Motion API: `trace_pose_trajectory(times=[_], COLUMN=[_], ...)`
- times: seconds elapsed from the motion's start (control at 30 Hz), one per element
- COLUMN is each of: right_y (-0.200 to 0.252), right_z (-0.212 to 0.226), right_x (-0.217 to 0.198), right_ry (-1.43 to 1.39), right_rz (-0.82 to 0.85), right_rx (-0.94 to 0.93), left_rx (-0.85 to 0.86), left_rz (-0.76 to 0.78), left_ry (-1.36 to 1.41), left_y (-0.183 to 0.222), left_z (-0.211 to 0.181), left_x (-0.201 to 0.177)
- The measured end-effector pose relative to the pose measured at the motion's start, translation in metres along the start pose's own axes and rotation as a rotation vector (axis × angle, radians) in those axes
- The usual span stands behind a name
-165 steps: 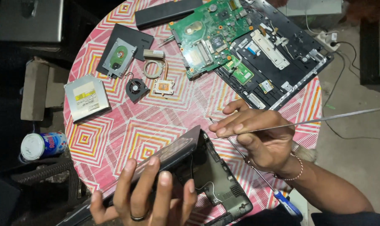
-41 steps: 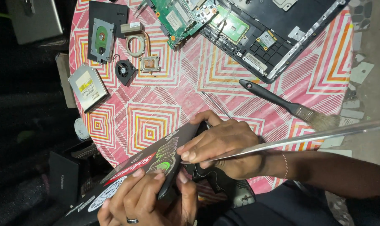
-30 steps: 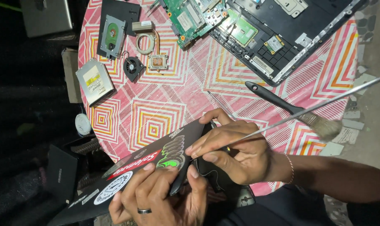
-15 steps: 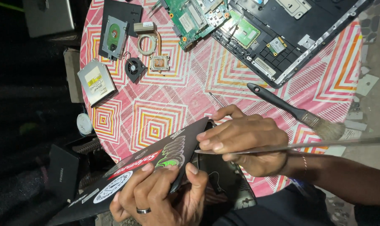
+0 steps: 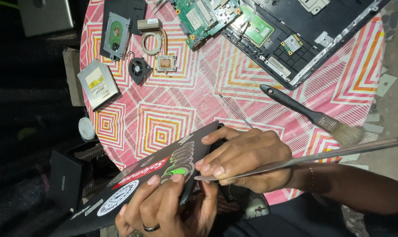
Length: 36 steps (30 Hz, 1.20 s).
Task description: Disassembling a laptop by prying open the casing and bezel using a metal tool and hands.
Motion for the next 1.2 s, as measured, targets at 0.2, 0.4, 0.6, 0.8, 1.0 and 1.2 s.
trace_pose_trajectory(times=[0.2,0.4,0.6,0.8,1.0,1.2], right_y=[-0.002,-0.003,-0.013,-0.023,-0.018,-0.014], right_z=[0.002,-0.002,0.0,0.017,0.023,0.018], right_x=[0.003,-0.001,0.002,0.02,0.025,0.025], right_ry=[0.067,0.035,-0.002,0.25,0.231,0.238], right_rz=[-0.023,0.01,0.159,-0.064,-0.116,-0.173], right_rx=[0.004,-0.021,-0.091,0.069,0.162,0.18], left_rx=[-0.023,-0.028,-0.036,-0.064,-0.088,-0.074], left_rz=[-0.004,0.01,0.035,0.051,0.011,0.037], left_ry=[-0.021,-0.03,0.004,0.036,0.012,0.053], left_y=[-0.001,-0.004,0.001,-0.003,-0.005,-0.008], left_z=[-0.004,-0.006,-0.008,-0.013,-0.019,-0.015], left_x=[0.0,-0.001,-0.002,-0.004,-0.005,-0.008])
Point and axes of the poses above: each hand's wrist, its own y-axis away from the middle knuckle, its own x-axis out of the palm, z = x × y, the point moved 1 cm from there along -y, towards the middle knuckle, and after that the axes turned 5 degrees about -x, right-handed, at the moved point
